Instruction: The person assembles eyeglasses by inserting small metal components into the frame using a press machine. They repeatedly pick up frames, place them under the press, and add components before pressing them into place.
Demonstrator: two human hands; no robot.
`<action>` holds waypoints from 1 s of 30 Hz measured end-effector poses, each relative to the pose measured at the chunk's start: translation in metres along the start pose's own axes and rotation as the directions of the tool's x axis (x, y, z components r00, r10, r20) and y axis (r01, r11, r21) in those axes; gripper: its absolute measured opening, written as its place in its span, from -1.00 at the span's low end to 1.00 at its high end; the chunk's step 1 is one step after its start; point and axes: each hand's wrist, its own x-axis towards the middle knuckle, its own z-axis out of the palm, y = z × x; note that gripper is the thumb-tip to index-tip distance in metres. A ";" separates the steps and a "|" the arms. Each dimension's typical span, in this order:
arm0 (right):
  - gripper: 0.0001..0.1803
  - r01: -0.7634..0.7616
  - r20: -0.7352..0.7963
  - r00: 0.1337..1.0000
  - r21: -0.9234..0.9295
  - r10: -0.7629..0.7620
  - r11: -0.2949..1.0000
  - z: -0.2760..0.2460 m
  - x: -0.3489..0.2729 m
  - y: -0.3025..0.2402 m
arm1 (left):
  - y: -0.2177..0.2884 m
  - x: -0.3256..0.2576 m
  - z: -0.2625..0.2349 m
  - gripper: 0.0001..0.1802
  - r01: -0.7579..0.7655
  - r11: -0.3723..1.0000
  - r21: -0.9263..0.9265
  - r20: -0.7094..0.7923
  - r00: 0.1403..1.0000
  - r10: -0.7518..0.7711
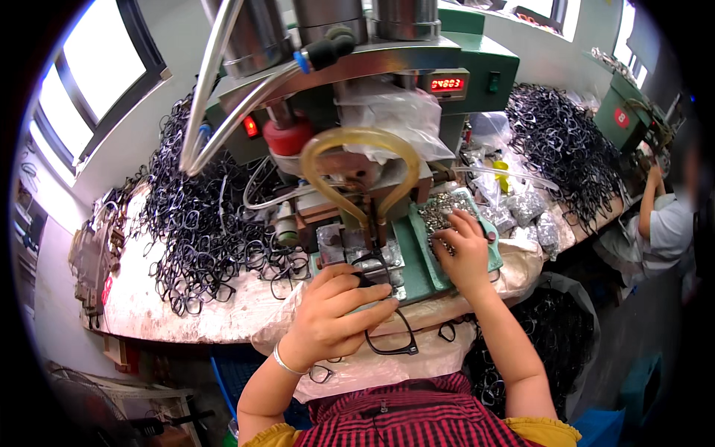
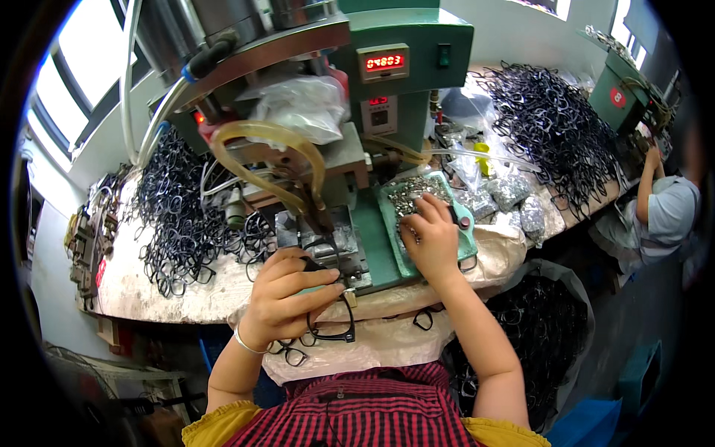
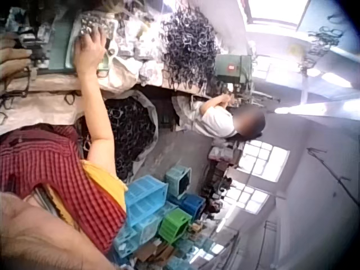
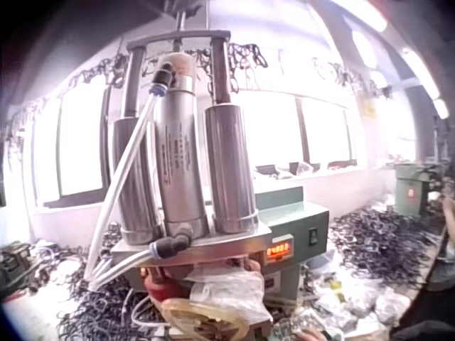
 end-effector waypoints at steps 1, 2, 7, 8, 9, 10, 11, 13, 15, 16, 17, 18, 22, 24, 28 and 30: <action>-0.90 0.198 0.071 0.978 -0.048 -0.194 0.979 0.002 0.008 0.000 | 0.000 -0.001 0.001 -0.69 0.007 1.000 0.001 -0.003 1.000 -0.007; -0.89 0.186 0.128 0.976 -0.083 -0.174 0.979 0.004 0.012 0.001 | 0.000 -0.004 0.006 -0.71 0.019 1.000 0.003 -0.032 0.999 -0.019; -0.80 0.184 0.017 0.983 -0.056 -0.183 0.981 0.011 0.027 0.017 | 0.041 -0.062 0.021 -0.61 0.251 0.961 0.117 -0.275 0.938 -0.211; -0.78 0.046 -0.054 0.998 0.049 -0.043 0.998 0.007 0.018 0.017 | 0.052 -0.074 0.012 -0.64 0.298 0.933 0.203 -0.329 0.918 -0.221; -0.76 -0.098 -0.098 0.989 0.157 0.114 0.983 0.002 0.008 0.016 | 0.060 -0.088 -0.002 -0.66 0.348 0.896 0.276 -0.377 0.897 -0.232; -0.77 -0.209 -0.099 0.966 0.255 0.240 0.944 -0.004 0.001 0.015 | 0.060 -0.104 -0.017 -0.68 0.481 0.789 0.383 -0.449 0.843 -0.296; -0.79 -0.313 -0.076 0.930 0.353 0.360 0.882 -0.009 -0.003 0.011 | 0.065 -0.119 -0.031 -0.71 0.606 0.639 0.474 -0.527 0.776 -0.345; -0.83 -0.349 -0.054 0.917 0.374 0.396 0.859 -0.012 -0.003 0.001 | 0.044 -0.098 -0.063 -0.79 0.725 0.577 0.376 -0.735 0.613 -0.290; -0.84 -0.371 0.006 0.916 0.388 0.401 0.843 -0.008 0.003 -0.003 | 0.019 -0.071 -0.086 -0.82 0.682 0.516 0.518 -0.656 0.704 -0.272; -0.84 -0.340 0.003 0.929 0.398 0.369 0.852 -0.007 0.009 -0.009 | 0.000 -0.058 -0.089 -0.84 0.660 0.523 0.539 -0.610 0.734 -0.297; -0.85 -0.303 -0.004 0.943 0.405 0.333 0.863 -0.004 0.016 -0.017 | -0.023 -0.052 -0.085 -0.86 0.637 0.533 0.557 -0.566 0.761 -0.318; -0.85 -0.266 -0.014 0.955 0.404 0.296 0.875 0.000 0.022 -0.025 | -0.050 -0.051 -0.077 -0.89 0.621 0.519 0.587 -0.536 0.779 -0.326; -0.85 -0.343 0.053 0.933 0.430 0.356 0.835 0.004 0.022 -0.032 | -0.137 -0.087 -0.020 -0.86 0.656 0.335 0.676 -0.398 0.708 -0.583; -0.85 -0.345 0.023 0.932 0.372 0.363 0.862 -0.005 0.016 -0.024 | -0.155 -0.110 0.000 -0.86 0.708 0.371 0.601 -0.431 0.678 -0.595; -0.85 -0.356 -0.087 0.921 0.212 0.381 0.910 -0.048 -0.034 0.001 | -0.126 -0.127 -0.016 -0.90 0.792 0.503 0.346 -0.688 0.579 -0.439; -0.84 -0.445 -0.096 0.874 0.234 0.476 0.864 -0.062 -0.053 0.012 | -0.113 -0.143 -0.023 -0.85 0.816 0.578 -0.022 -0.745 0.373 -0.553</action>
